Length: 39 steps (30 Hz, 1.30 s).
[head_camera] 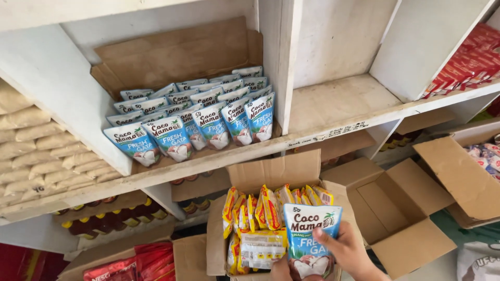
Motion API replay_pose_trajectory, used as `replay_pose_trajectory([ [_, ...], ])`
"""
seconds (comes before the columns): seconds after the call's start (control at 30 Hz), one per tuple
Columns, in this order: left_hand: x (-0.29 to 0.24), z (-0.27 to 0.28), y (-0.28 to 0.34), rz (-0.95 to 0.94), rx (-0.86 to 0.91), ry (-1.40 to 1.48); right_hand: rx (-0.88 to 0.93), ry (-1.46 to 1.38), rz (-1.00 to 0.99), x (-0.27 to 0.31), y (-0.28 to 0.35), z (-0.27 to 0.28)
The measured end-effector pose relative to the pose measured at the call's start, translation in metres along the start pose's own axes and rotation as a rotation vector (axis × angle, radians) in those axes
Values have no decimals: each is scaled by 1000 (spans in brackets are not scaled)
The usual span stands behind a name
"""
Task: Stocking grocery store shelves with pouches of coconut milk and packets of coffee from boxes.
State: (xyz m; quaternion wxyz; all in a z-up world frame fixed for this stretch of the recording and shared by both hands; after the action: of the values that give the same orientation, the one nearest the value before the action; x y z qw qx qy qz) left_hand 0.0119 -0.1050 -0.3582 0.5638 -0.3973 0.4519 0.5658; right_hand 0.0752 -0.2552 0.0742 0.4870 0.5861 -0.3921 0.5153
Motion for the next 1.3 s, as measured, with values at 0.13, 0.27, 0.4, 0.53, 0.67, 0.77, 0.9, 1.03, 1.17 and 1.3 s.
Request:
replay_pose_trajectory([
  [0.13,-27,-7,-39,29,-50,-148,-185,-181,183,19,-6,30],
  [0.27,-188,46,-8,-147,-2,58,-276,-19,377,35,0,32],
  [0.4,-285,82,8,-189,51,182,-238,-440,362,-28,-20,50],
  [0.53,-312,98,11,-285,9,468,-148,-408,110,1,-16,8],
  [0.67,-305,118,1,37,-252,636,232,-190,-7,-14,-1,-50],
  [0.77,-305,131,-5,145,-255,614,280,-319,108,-65,-13,-45],
  [0.9,-317,148,-9,101,-136,495,272,-354,-14,-27,-10,-56],
  [1.03,-323,159,-22,-141,41,582,279,-246,59,-58,-28,-42],
  [1.17,-286,166,-39,-101,73,618,243,-150,181,-85,-51,-39],
  [1.3,-287,186,-42,-106,20,543,253,-142,191,-61,-56,-53],
])
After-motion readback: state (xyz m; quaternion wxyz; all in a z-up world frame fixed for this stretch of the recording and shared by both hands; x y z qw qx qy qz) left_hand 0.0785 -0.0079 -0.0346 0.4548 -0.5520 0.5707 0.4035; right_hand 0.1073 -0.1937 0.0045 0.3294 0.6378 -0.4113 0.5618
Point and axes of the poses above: each hand's wrist, its own y-axis away from the middle knuckle, its own z-axis out of the back of the hand, x = y × z, the point moved 8 cm from there along -y, towards the middle knuckle, and after that the axes turned 2 degrees about y, right-handed, at the moved point
